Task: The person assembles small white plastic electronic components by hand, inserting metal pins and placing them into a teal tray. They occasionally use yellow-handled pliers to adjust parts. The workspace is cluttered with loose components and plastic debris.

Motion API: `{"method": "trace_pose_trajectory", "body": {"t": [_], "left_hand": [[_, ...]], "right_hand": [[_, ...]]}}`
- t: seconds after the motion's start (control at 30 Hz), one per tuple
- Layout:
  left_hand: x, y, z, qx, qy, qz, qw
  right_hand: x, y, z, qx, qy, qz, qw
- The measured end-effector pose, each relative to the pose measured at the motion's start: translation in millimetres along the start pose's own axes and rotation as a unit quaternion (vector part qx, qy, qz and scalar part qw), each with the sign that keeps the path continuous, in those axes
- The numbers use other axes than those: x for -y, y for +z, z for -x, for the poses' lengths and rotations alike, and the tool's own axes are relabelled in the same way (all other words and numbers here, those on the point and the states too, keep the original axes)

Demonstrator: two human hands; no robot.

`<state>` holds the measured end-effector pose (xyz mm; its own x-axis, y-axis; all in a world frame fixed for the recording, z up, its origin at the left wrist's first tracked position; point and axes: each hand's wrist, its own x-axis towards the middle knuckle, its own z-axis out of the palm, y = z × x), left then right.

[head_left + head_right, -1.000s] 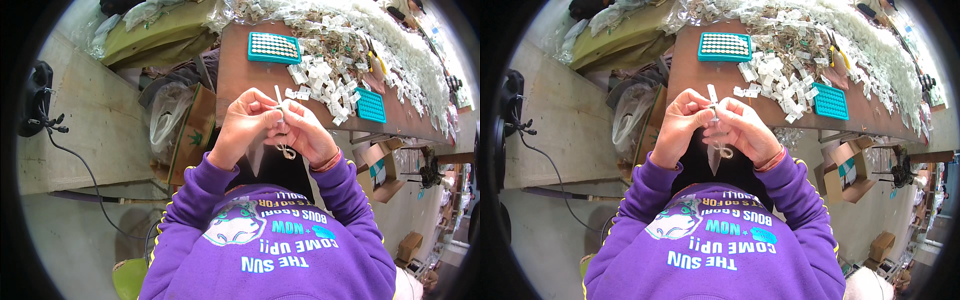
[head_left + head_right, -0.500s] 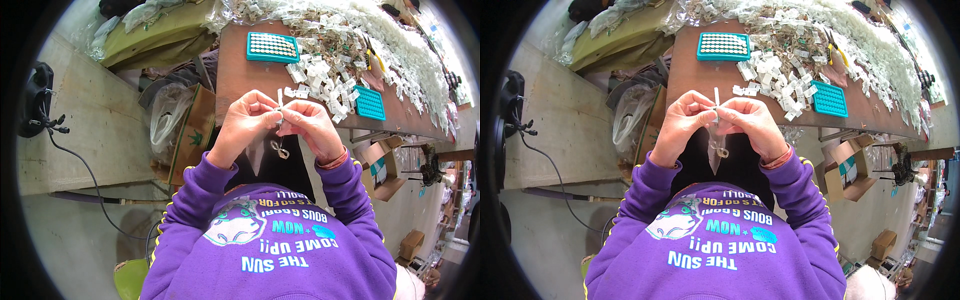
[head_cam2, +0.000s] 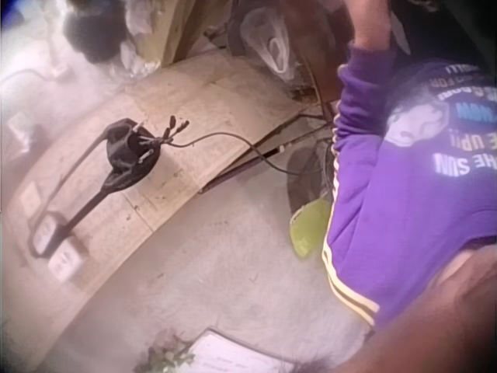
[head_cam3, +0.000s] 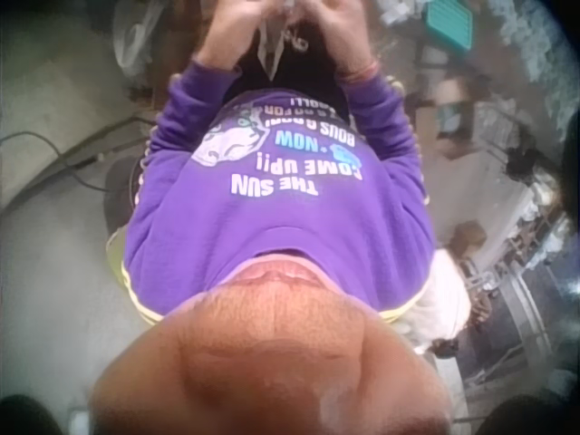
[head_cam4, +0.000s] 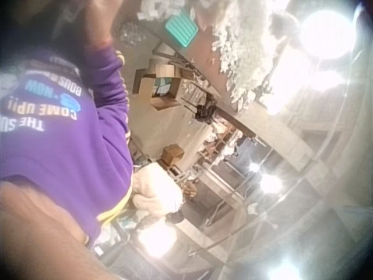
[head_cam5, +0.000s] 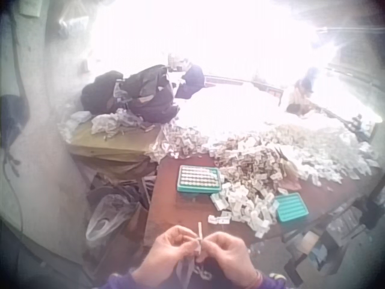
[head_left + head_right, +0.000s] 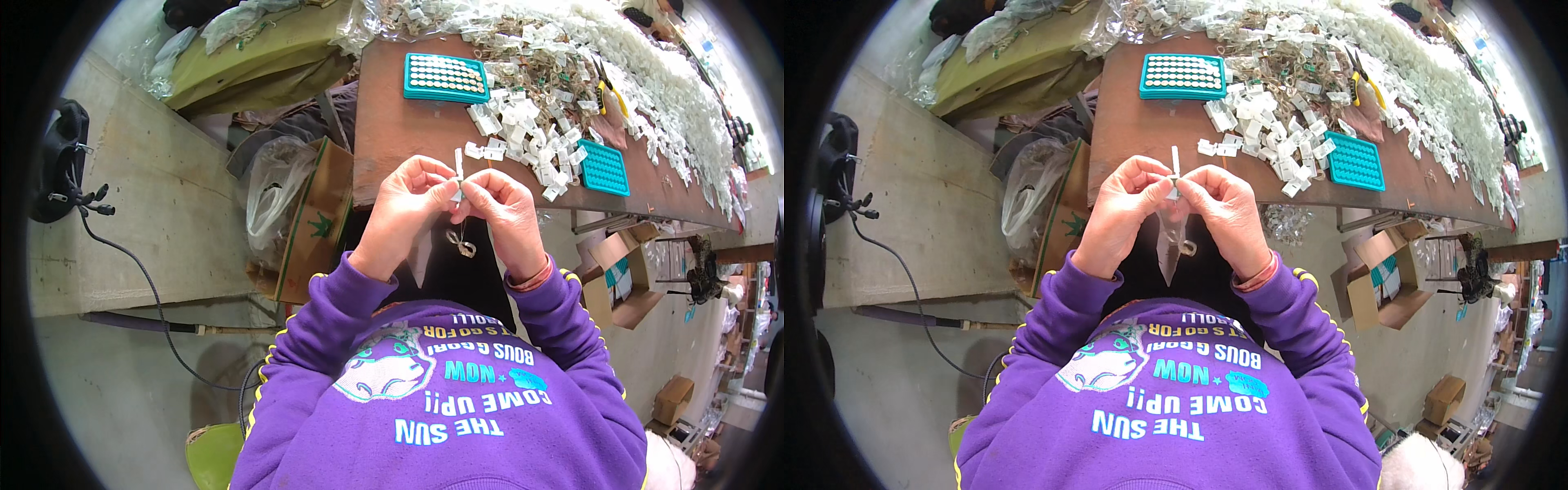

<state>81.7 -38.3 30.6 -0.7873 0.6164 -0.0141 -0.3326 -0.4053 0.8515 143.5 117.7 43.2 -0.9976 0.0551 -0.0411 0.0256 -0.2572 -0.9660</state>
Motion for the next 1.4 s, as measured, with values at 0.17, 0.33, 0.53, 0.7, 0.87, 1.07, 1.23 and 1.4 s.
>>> {"method": "trace_pose_trajectory", "body": {"t": [0.17, 0.33, 0.53, 0.7, 0.87, 1.07, 1.23, 1.4], "left_hand": [[5, -2, 0, 0.008, 0.002, 0.043, 0.999], [7, -2, -1, -0.004, 0.009, 0.040, 0.999], [6, -1, -1, -0.001, 0.015, 0.035, 0.999], [1, -2, 0, 0.024, 0.015, 0.028, 0.999], [-4, 0, 2, 0.025, 0.019, -0.008, 0.999], [-7, 0, 2, 0.052, -0.006, 0.008, 0.999], [-6, 2, 3, 0.017, -0.063, 0.065, 0.996], [-2, 6, 3, -0.057, -0.035, 0.076, 0.995]], "right_hand": [[-4, 0, 2, -0.017, 0.024, -0.104, 0.994], [-1, 1, 1, -0.021, 0.049, -0.126, 0.991], [4, 8, 3, -0.044, 0.046, -0.060, 0.996], [13, 7, 4, -0.015, 0.047, -0.049, 0.998], [15, 7, 8, -0.027, 0.074, -0.105, 0.991], [16, -1, 8, 0.065, 0.165, -0.212, 0.961], [14, 3, 8, 0.020, 0.153, -0.195, 0.969], [15, 7, 15, -0.009, 0.075, 0.014, 0.997]]}}
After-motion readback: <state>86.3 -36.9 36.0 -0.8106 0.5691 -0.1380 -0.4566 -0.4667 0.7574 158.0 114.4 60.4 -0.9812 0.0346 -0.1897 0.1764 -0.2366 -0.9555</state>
